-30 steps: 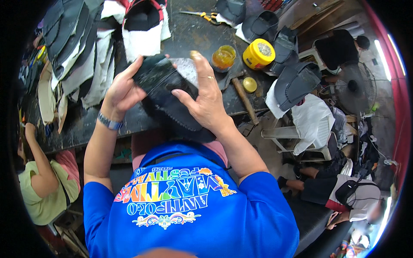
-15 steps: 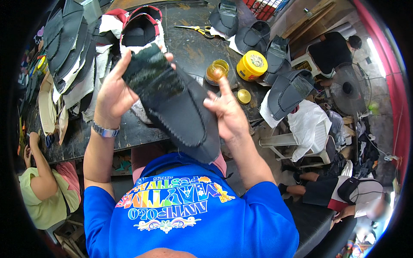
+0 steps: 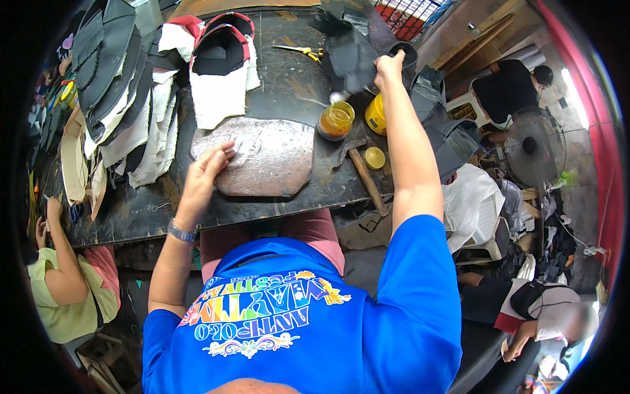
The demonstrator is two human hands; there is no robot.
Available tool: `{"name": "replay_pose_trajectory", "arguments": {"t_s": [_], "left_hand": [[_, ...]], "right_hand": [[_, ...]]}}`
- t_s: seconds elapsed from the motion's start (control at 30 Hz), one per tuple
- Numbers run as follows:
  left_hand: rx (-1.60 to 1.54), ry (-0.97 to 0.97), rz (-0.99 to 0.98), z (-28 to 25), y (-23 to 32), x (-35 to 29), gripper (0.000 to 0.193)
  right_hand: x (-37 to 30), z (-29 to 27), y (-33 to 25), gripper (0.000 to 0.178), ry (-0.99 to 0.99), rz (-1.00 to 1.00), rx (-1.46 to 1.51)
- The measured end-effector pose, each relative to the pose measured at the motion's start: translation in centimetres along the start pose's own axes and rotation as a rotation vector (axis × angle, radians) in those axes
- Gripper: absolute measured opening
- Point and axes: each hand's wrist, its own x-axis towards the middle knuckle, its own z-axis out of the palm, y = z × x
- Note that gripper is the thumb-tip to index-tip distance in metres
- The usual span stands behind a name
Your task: The person applies glue to the edges of a black slip-on shoe using a small yellow applicator, then presses the glued edges together. The person repeats this process on multiple shoes, handling them one at a time and placing finished shoes aside.
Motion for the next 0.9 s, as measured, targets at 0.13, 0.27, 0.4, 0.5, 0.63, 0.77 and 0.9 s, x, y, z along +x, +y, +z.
{"name": "replay_pose_trajectory", "arguments": {"t_s": [0.13, 0.27, 0.4, 0.5, 0.63, 0.77, 0.9], "left_hand": [[0.171, 0.09, 0.174, 0.5, -1.9, -1.3, 0.026], [0.135, 0.141, 0.193, 1.0, -2.1, -1.4, 0.024], [0.181, 0.169, 0.236, 1.2, -2.3, -1.4, 0.025], [0.209, 0.192, 0.256, 1.4, -2.3, -1.4, 0.026], [0.218, 0.197, 0.25, 1.4, -2.3, -1.6, 0.027], [0.23, 0.177, 0.24, 1.1, -2.5, -1.5, 0.027], [0.233, 0.18, 0.25, 1.0, -2.7, -1.4, 0.027]], "right_hand": [[2.4, -0.7, 0.1, 0.085, 0.148, -0.061, -1.126], [0.5, 2.1, -1.6, 0.077, 0.18, -0.5, -0.922], [-3.0, 8.2, -2.7, 0.079, -0.194, -0.958, -0.711], [-6.6, 14.1, -2.1, 0.08, -0.563, -0.785, -0.505], [-12.1, 21.7, -1.7, 0.098, -0.774, -0.428, -0.265], [-18.7, 26.4, 0.0, 0.119, -0.578, -0.715, -0.517], [-20.7, 27.4, 0.4, 0.1, -0.563, -0.755, -0.551]]}}
